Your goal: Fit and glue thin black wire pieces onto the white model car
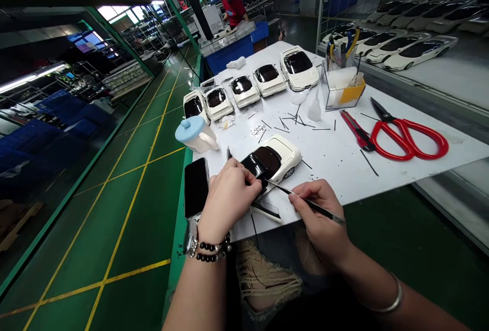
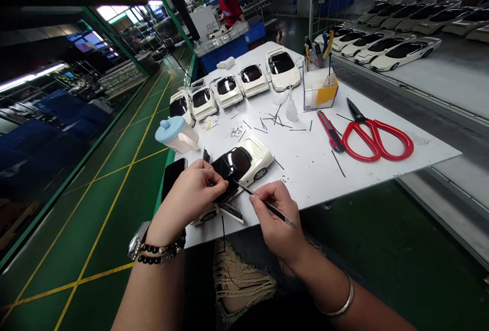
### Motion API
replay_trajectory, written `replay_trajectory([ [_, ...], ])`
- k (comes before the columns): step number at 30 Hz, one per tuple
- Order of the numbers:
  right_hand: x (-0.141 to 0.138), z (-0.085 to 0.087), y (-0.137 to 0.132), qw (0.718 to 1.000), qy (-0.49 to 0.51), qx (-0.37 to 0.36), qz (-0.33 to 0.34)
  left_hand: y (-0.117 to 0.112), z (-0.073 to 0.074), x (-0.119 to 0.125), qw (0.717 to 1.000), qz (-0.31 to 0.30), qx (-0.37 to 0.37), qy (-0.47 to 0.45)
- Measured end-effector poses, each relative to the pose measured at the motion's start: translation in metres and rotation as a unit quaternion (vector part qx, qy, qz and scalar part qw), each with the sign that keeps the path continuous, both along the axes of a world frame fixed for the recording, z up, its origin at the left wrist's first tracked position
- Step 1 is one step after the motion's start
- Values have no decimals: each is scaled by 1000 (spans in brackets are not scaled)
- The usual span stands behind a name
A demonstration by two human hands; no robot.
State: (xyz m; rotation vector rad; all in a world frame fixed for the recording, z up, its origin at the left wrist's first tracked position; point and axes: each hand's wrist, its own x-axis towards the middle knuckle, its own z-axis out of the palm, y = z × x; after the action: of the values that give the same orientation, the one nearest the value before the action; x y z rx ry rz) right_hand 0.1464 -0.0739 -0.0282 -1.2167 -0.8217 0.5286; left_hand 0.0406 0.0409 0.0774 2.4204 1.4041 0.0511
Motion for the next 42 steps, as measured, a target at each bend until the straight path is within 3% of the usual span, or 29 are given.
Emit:
replay_trajectory([
  [6, -3, 1, -3, 997, -72, 13, -15, -2, 1, 1, 1000, -2, 14, 6],
  [12, -2, 8, -1, 998, -24, -19, -50, -2, 1, 1, 1000, 3, 6, 6],
  [29, 1, 5, 4, 999, 41, -21, -1, -2, 2, 3, 1000, 7, 23, 19],
  [33, 2, 6, 1, 1000, -13, -27, -6, -2, 3, 3, 999, 3, 35, 32],
  [36, 4, 8, -3, 994, -108, -13, -12, -2, 1, 3, 1000, -1, 26, 16],
  [42, 5, 15, -5, 952, -300, 64, 8, -4, -6, 2, 999, 7, -14, -41],
])
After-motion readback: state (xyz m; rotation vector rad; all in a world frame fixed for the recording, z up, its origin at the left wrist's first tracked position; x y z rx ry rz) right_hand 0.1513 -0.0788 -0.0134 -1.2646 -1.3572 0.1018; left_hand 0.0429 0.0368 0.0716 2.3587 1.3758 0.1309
